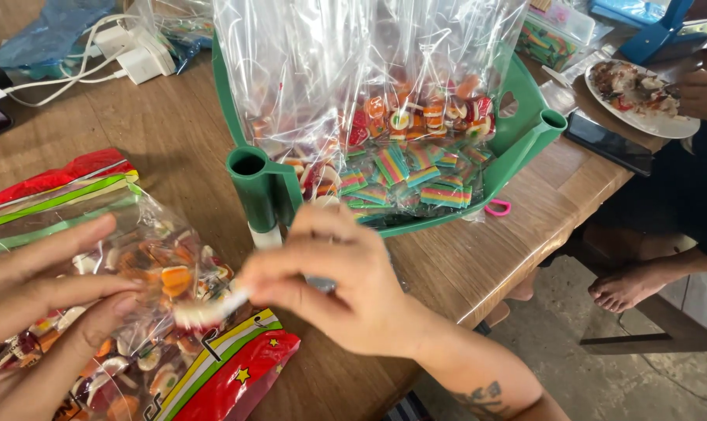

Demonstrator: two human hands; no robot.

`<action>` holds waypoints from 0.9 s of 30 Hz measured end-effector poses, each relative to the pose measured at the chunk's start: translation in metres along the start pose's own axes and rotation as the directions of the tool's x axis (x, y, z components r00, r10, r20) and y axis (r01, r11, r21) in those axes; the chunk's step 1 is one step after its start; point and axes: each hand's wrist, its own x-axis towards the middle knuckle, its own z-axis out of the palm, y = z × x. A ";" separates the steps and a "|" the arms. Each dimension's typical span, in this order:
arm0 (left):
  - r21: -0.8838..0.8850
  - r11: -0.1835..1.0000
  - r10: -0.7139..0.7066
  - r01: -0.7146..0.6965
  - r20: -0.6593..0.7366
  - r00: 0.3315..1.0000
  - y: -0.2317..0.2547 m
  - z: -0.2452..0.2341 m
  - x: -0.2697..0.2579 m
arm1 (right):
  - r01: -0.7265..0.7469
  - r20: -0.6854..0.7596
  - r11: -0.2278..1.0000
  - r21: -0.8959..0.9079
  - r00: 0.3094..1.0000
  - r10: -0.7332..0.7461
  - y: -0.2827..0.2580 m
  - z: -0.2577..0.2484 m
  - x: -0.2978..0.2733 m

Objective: Packaging various types of candies into small plastic bags

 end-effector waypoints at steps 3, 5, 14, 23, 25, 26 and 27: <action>-0.008 1.000 0.024 -0.024 0.000 1.000 0.002 0.000 0.000 | 0.044 -0.162 0.983 -0.177 0.984 -0.073 -0.002 0.008 0.027; -0.014 0.999 0.035 -0.035 -0.005 0.999 -0.002 0.002 -0.001 | 0.126 -0.025 0.902 -0.413 0.988 -0.150 0.004 0.021 0.036; 0.028 0.998 -0.063 0.063 -0.004 0.998 0.004 -0.015 0.000 | 0.102 0.526 0.973 0.207 0.827 -0.198 -0.007 0.006 -0.031; 0.007 1.000 -0.031 0.030 0.028 0.999 -0.022 -0.024 -0.006 | 0.219 0.377 0.915 -0.338 0.923 -0.081 0.034 0.043 -0.032; 0.029 0.999 -0.029 0.028 0.018 0.999 -0.019 -0.024 -0.002 | 0.241 0.381 0.883 -0.403 0.921 -0.078 0.032 0.043 -0.035; 0.054 0.998 -0.045 0.044 0.014 0.999 -0.017 -0.025 -0.005 | 0.261 0.393 0.853 -0.452 0.917 -0.072 0.030 0.045 -0.039; 0.057 0.997 -0.053 0.052 0.012 0.999 -0.014 -0.023 -0.006 | 0.264 0.398 0.856 -0.444 0.914 -0.076 0.032 0.047 -0.045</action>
